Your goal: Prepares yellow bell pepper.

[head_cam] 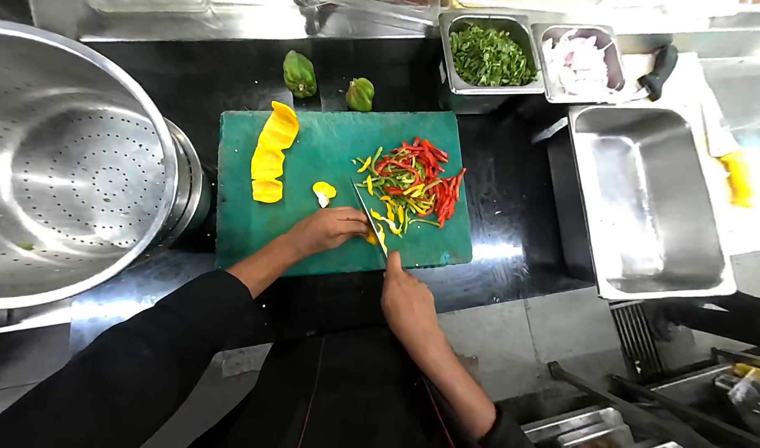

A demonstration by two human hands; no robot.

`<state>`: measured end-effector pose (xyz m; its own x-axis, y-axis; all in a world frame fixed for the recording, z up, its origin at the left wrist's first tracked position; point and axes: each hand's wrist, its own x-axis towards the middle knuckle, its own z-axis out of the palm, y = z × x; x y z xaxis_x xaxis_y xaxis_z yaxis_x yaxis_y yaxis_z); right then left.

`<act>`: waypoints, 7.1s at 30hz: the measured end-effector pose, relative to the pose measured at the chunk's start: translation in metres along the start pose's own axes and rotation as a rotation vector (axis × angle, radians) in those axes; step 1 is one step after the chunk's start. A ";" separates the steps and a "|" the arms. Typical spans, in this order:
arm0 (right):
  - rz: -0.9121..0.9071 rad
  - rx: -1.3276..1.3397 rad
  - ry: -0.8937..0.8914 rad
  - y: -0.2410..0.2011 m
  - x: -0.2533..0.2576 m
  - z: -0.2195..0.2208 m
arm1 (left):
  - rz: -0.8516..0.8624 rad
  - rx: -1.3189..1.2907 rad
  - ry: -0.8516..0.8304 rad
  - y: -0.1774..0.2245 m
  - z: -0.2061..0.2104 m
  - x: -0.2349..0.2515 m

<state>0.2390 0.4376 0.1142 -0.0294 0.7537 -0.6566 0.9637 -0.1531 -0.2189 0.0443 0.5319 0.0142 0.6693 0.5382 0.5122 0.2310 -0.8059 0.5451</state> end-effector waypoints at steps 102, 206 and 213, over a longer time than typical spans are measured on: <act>-0.066 -0.074 -0.068 0.020 -0.005 -0.007 | -0.578 0.194 0.108 0.033 -0.022 -0.006; -0.101 -0.137 -0.223 -0.002 -0.006 -0.019 | -0.584 0.200 0.317 0.042 -0.015 -0.051; -0.175 -0.161 -0.072 -0.002 0.002 0.003 | -0.592 0.228 0.364 0.049 -0.017 -0.057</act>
<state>0.2368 0.4378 0.1110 -0.2129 0.7115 -0.6696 0.9719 0.0838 -0.2199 0.0052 0.4657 0.0228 0.1187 0.9157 0.3839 0.6495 -0.3641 0.6675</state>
